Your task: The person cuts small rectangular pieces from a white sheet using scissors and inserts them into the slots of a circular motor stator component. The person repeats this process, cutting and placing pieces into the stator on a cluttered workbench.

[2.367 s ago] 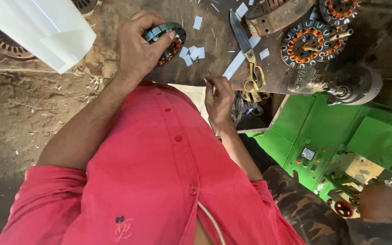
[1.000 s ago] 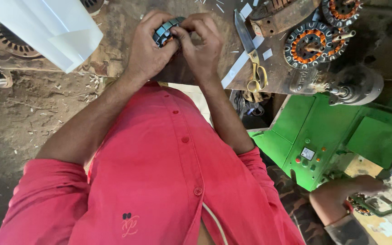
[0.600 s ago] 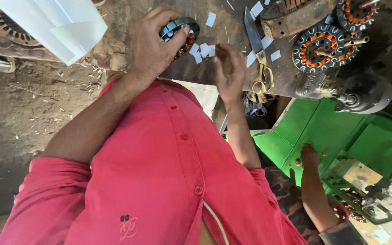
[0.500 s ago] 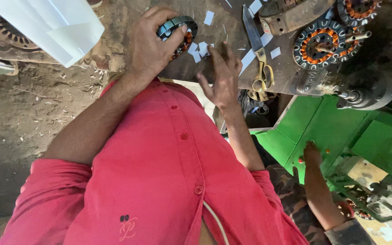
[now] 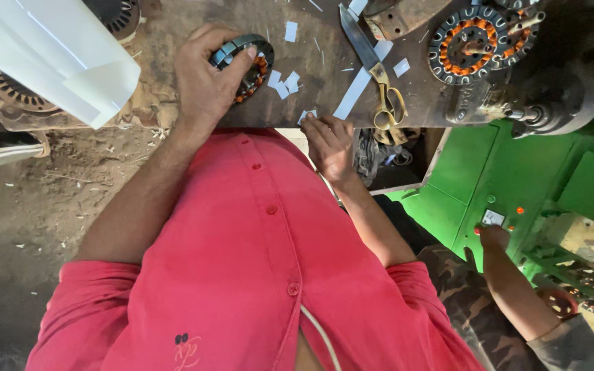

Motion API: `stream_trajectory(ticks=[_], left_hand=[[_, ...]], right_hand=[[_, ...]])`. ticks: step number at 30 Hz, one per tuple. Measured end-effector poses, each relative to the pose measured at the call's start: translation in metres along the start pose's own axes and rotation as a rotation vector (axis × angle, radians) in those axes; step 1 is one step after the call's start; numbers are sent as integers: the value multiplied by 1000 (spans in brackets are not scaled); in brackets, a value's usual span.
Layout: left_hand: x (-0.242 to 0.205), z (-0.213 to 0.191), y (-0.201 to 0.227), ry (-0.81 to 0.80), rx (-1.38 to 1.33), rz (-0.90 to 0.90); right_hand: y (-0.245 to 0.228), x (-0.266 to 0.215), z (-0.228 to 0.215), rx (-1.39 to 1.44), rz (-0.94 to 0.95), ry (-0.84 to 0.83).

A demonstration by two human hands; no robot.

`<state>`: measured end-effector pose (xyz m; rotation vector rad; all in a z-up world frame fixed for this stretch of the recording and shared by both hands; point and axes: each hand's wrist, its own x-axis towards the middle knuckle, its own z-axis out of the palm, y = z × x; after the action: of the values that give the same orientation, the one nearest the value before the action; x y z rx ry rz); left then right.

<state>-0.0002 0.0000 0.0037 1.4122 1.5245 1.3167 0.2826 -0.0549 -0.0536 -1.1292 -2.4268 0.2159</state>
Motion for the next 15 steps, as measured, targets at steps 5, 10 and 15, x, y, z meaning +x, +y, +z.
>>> stream_trajectory(ticks=[5,10,15], left_hand=[[-1,0,-6,-13,25,62],[2,-2,-8,-60,54,40],[4,1,-3,-42,59,33]], right_hand=[[-11,13,-2,-18,35,10],[-16,21,9,-77,5,132],[-2,5,21,-13,-153,146]])
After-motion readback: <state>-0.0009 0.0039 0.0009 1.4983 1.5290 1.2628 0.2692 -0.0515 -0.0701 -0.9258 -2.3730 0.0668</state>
